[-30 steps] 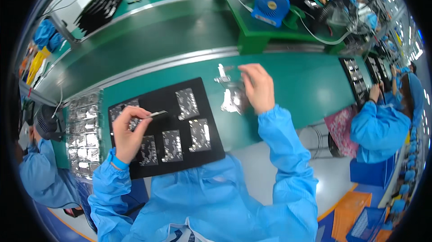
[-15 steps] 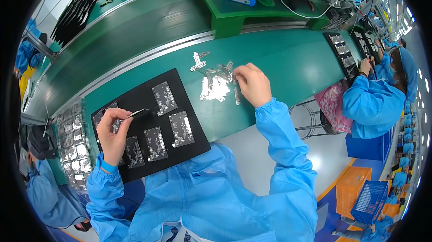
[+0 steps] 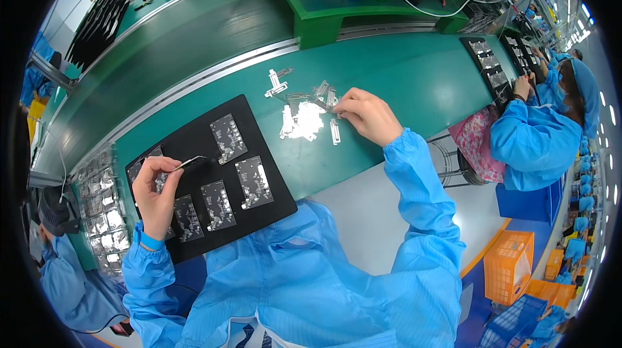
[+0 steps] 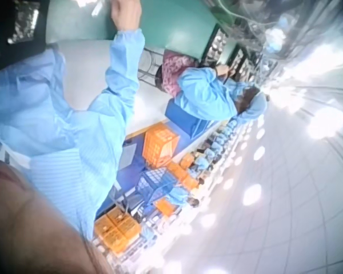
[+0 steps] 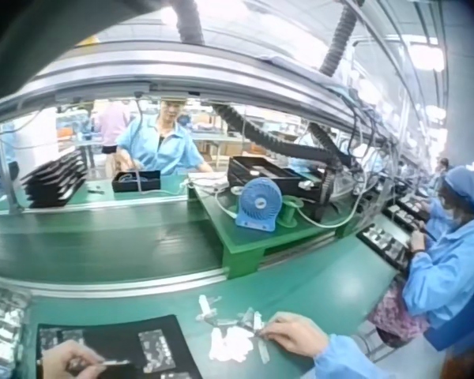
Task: Manually assembling small metal components onto printed circuit boards on a factory production line.
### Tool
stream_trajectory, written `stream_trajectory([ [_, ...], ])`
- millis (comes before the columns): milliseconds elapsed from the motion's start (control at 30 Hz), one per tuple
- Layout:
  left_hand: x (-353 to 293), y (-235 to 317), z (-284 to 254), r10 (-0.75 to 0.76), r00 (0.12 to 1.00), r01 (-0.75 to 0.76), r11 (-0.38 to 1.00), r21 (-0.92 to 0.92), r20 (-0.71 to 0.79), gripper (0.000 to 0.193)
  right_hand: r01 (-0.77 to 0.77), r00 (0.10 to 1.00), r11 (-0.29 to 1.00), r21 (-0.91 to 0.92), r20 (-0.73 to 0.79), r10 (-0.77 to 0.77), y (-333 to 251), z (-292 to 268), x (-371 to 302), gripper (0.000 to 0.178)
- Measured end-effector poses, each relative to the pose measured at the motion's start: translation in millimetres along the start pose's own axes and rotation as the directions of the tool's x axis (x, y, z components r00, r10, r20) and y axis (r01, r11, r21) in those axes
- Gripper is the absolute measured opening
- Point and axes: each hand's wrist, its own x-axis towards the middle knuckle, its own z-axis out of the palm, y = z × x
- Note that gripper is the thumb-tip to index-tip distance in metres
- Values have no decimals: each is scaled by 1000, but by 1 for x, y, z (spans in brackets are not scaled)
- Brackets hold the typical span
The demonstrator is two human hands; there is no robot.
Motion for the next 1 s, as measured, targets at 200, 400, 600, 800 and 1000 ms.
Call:
stream_trajectory([
  [200, -5, 4, -3, 4, 1000, -4, 1000, -10, -6, 13, 6, 990, 999, -54, 139, 1, -1, -9, 14, 13],
  [400, -4, 5, -3, 153, 988, -153, 987, 39, 6, 14, 60, 959, 996, -63, 282, -39, -22, -25, 25, 13],
  [600, -10, -4, -3, 521, 849, -526, 817, 235, 91, 21, -12, 981, 781, 624, 157, -111, -130, 8, 47, 11],
  [800, -12, -1, -8, 582, 806, -584, 756, 295, 106, 27, 24, 971, 629, 777, 132, -201, -187, 57, 64, 11],
  [1000, -16, -3, -14, 590, 804, -582, 753, 307, 75, 26, 48, 950, 656, 753, 168, -262, -199, 68, 73, 10],
])
